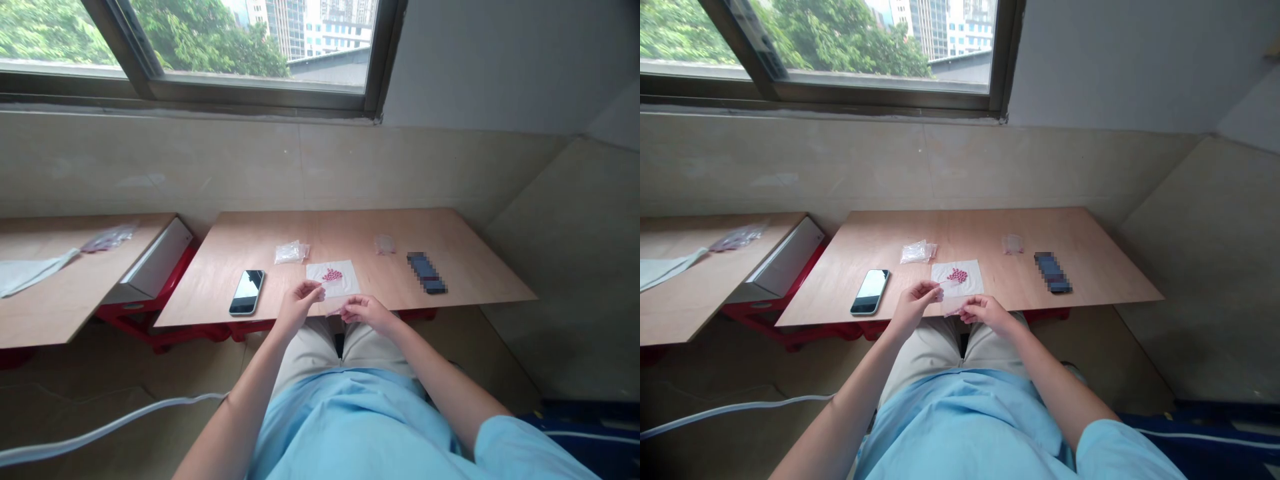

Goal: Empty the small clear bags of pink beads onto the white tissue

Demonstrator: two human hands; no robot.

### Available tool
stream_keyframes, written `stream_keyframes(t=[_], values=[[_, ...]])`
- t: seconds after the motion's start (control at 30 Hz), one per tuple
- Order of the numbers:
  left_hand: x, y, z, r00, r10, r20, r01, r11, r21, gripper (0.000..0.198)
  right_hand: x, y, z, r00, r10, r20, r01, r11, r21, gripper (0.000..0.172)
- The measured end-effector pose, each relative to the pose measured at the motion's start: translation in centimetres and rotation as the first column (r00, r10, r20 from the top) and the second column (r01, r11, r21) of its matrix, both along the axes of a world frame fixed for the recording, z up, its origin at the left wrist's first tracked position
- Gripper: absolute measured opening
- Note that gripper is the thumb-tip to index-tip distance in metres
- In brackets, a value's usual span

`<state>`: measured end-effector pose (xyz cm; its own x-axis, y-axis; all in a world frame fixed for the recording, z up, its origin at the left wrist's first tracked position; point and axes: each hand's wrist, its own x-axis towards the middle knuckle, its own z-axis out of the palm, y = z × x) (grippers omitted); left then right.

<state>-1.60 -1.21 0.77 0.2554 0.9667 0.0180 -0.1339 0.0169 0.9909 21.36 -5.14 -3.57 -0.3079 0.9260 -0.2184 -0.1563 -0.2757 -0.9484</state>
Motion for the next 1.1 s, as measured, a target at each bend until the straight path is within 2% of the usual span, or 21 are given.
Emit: stream_keyframes(t=[0.07, 0.13, 0.2, 0.27, 0.37, 0.43, 0.67, 0.8, 0.97, 1.1], values=[[0.3, -0.3, 0.0, 0.997, -0.031, -0.075, 0.034, 0.999, 0.035, 0.027, 0.4, 0.0, 0.3, 0.984, -0.003, 0.178, -0.019, 0.992, 0.124, 0.037], [0.6, -0.7, 0.1, 0.982, -0.061, -0.180, 0.074, 0.995, 0.066, 0.025, 0.5, -0.2, 0.9, 0.948, -0.091, 0.306, 0.004, 0.961, 0.276, 0.038], [1.0, -1.5, 0.3, 0.956, -0.072, -0.285, 0.105, 0.989, 0.101, 0.023, 0.4, -0.5, 1.9, 0.922, -0.164, 0.351, 0.013, 0.918, 0.396, 0.039], [1.4, -2.4, 0.4, 0.935, -0.064, -0.350, 0.118, 0.984, 0.136, 0.021, 0.3, -0.8, 2.9, 0.913, -0.180, 0.365, -0.010, 0.887, 0.462, 0.031], [1.8, -3.8, 0.2, 0.923, -0.058, -0.381, 0.128, 0.979, 0.160, 0.020, 0.2, -1.2, 3.5, 0.909, -0.156, 0.387, -0.059, 0.870, 0.490, 0.017], [1.8, -4.2, -0.2, 0.920, -0.067, -0.386, 0.137, 0.978, 0.157, 0.020, 0.2, -1.4, 3.4, 0.905, -0.149, 0.398, -0.082, 0.859, 0.506, 0.015], [1.5, -3.5, -1.2, 0.914, -0.059, -0.401, 0.141, 0.974, 0.177, 0.020, 0.3, -1.5, 2.5, 0.878, -0.218, 0.425, -0.049, 0.844, 0.534, 0.012], [1.5, -3.8, -0.7, 0.905, -0.052, -0.423, 0.161, 0.961, 0.226, 0.017, 0.2, -1.8, 2.6, 0.869, -0.232, 0.437, -0.049, 0.838, 0.544, 0.011], [1.9, -4.6, 0.3, 0.889, -0.062, -0.453, 0.198, 0.945, 0.259, 0.015, -0.3, -2.2, 3.0, 0.842, -0.263, 0.470, -0.083, 0.799, 0.596, 0.009], [2.3, -4.8, 0.5, 0.883, -0.047, -0.466, 0.196, 0.941, 0.276, 0.015, -0.4, -2.4, 3.4, 0.835, -0.266, 0.481, -0.110, 0.776, 0.621, 0.009]])
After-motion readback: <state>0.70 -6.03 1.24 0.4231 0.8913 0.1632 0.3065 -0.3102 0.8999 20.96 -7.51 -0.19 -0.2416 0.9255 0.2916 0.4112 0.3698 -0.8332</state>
